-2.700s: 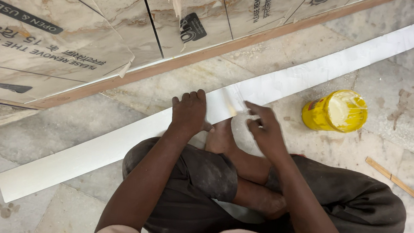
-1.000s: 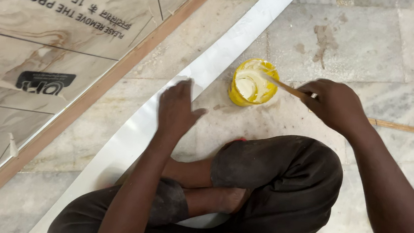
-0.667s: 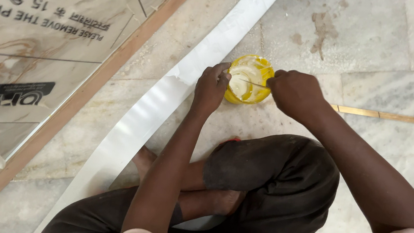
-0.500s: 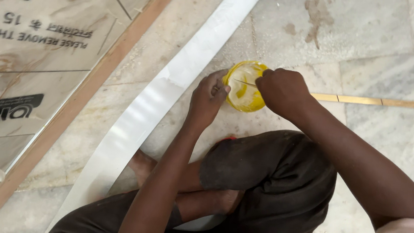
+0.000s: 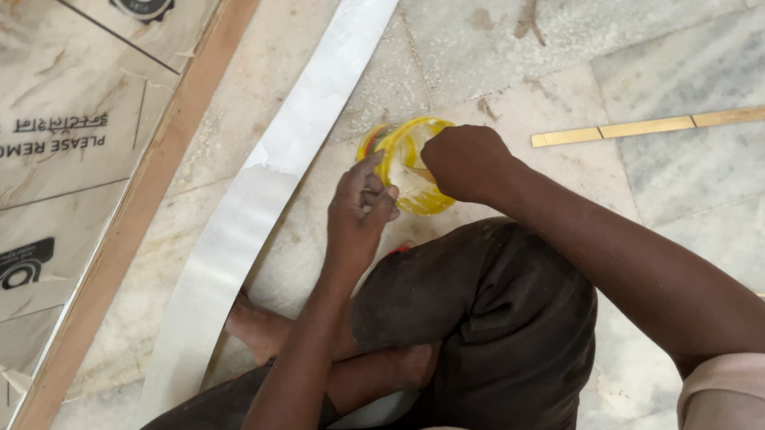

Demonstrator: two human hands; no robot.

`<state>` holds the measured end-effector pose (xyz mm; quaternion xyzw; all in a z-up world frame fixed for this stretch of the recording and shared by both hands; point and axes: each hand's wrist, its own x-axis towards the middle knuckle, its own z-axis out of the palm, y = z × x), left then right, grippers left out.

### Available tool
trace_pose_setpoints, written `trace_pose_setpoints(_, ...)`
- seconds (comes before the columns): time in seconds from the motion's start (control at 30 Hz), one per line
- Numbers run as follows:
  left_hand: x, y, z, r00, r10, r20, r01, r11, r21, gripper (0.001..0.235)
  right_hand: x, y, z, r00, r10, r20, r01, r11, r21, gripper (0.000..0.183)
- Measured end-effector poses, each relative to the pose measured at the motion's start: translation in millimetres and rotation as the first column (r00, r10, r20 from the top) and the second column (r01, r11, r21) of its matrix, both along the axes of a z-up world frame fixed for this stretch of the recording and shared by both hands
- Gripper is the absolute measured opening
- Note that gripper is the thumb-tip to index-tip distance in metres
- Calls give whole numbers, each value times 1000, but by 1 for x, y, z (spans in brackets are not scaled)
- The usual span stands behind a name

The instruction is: The person sits on the floor and uses a wooden stick to scoop a white adhesive from a yellow container. They apply the adhesive to a long white strip laid on the tiled floor, spreading it evenly along the surface.

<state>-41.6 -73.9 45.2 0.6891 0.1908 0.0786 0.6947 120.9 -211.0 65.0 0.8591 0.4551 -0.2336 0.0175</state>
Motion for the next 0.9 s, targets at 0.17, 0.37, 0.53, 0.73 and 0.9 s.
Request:
trace_pose_setpoints(0.17,0,6,8,997,53,-58,-46,993,109,46,0,-2,7,998,-63,12,64,997,-53,11)
trace_pose_setpoints(0.37,1,1,17,995,73,64,-89,946,312,47,-9,1,11,994,-98,55,93,991,98,10)
trace_pose_setpoints(0.53,9,-3,16,993,118,0,-113,948,297,54,-13,1,6,984,-129,124,102,974,202,10)
trace_pose_setpoints(0.73,9,-9,1,994,104,-18,-99,982,163,57,-5,11,-19,961,-272,-49,276,951,137,14)
trace_pose_setpoints(0.9,10,-11,0,996,93,-9,-91,988,125,55,-2,7,-27,902,-361,-237,406,896,182,20)
